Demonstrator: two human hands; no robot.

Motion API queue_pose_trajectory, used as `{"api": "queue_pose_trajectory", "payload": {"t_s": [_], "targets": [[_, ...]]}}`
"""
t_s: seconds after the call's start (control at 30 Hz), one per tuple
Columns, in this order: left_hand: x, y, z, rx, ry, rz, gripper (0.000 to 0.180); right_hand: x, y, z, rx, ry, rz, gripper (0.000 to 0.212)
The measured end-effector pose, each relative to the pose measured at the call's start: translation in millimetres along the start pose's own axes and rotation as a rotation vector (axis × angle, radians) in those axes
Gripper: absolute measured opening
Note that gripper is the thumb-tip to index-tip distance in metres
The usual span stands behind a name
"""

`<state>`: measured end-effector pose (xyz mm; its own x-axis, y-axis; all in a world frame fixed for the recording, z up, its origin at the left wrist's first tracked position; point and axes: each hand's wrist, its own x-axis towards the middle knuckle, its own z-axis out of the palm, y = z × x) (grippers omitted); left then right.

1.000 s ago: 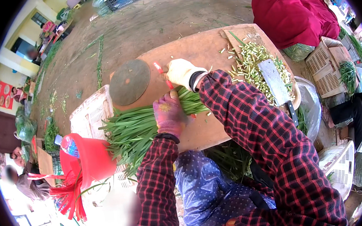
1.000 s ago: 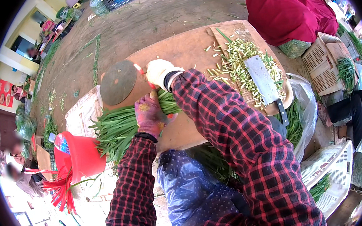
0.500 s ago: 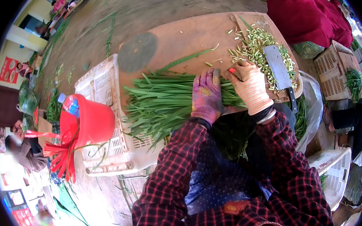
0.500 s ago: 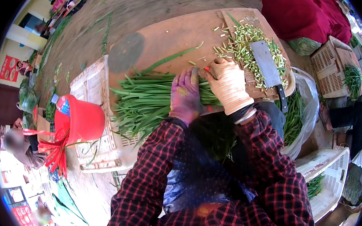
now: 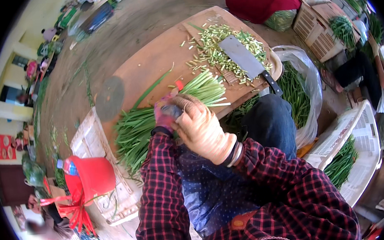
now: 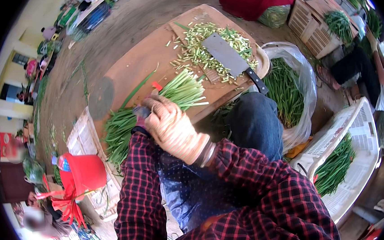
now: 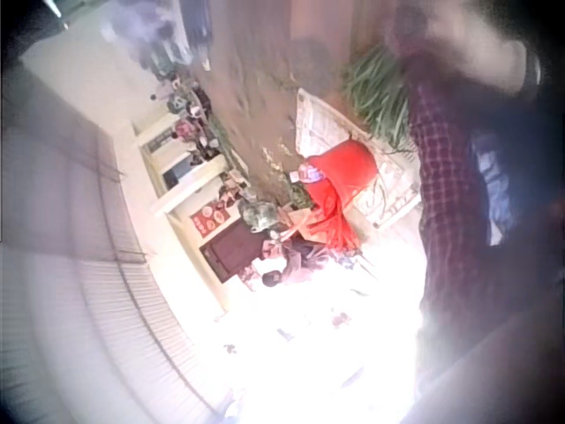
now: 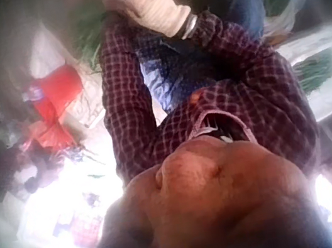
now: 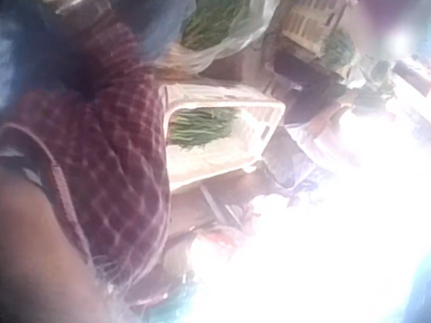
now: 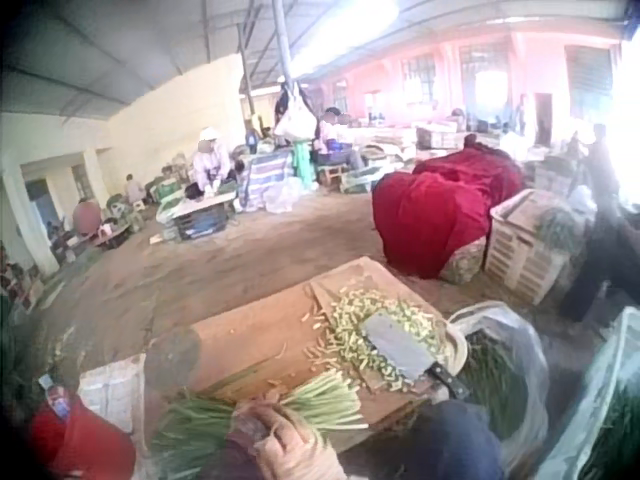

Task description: The person bundles bunches of green stalks with red ties, chops the ends off with a cleaver on a wooden board, and places the finished bundles into a plastic crate.

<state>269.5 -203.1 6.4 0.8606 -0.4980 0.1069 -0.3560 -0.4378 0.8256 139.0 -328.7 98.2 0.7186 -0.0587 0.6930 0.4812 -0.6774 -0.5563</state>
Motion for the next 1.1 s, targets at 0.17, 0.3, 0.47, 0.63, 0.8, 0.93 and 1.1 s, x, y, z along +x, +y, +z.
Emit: {"api": "queue_pose_trajectory", "payload": {"t_s": [0.17, 0.3, 0.47, 0.63, 0.8, 0.93, 1.1], "targets": [[14, 23, 6, 0.515, -0.228, 0.036, 0.092, -14, 64, 17, 0.02, 0.181, 0.313, 0.021], [13, 63, -2, 0.695, -0.32, -0.245, 0.12, -6, 102, 21, 0.151, 0.121, 0.415, 0.02], [2, 48, -11, 0.756, -0.133, -0.054, 0.105, 14, 94, 26, 0.277, -0.072, 0.627, 0.036], [3, -10, 16, 0.15, -0.154, 0.033, 0.066, 43, 79, -3, -0.404, -0.449, 0.245, 0.018], [0, -34, 21, -0.555, -0.228, -0.186, 0.045, 28, 59, 27, -0.489, -0.282, 0.042, 0.009], [4, -42, 22, -0.927, -0.263, -0.187, 0.045, 26, 54, 34, -0.532, -0.361, 0.125, 0.011], [-6, -61, 24, -0.837, -0.126, -0.188, 0.046, 47, 50, 35, -0.337, -0.375, 0.242, 0.011]]}}
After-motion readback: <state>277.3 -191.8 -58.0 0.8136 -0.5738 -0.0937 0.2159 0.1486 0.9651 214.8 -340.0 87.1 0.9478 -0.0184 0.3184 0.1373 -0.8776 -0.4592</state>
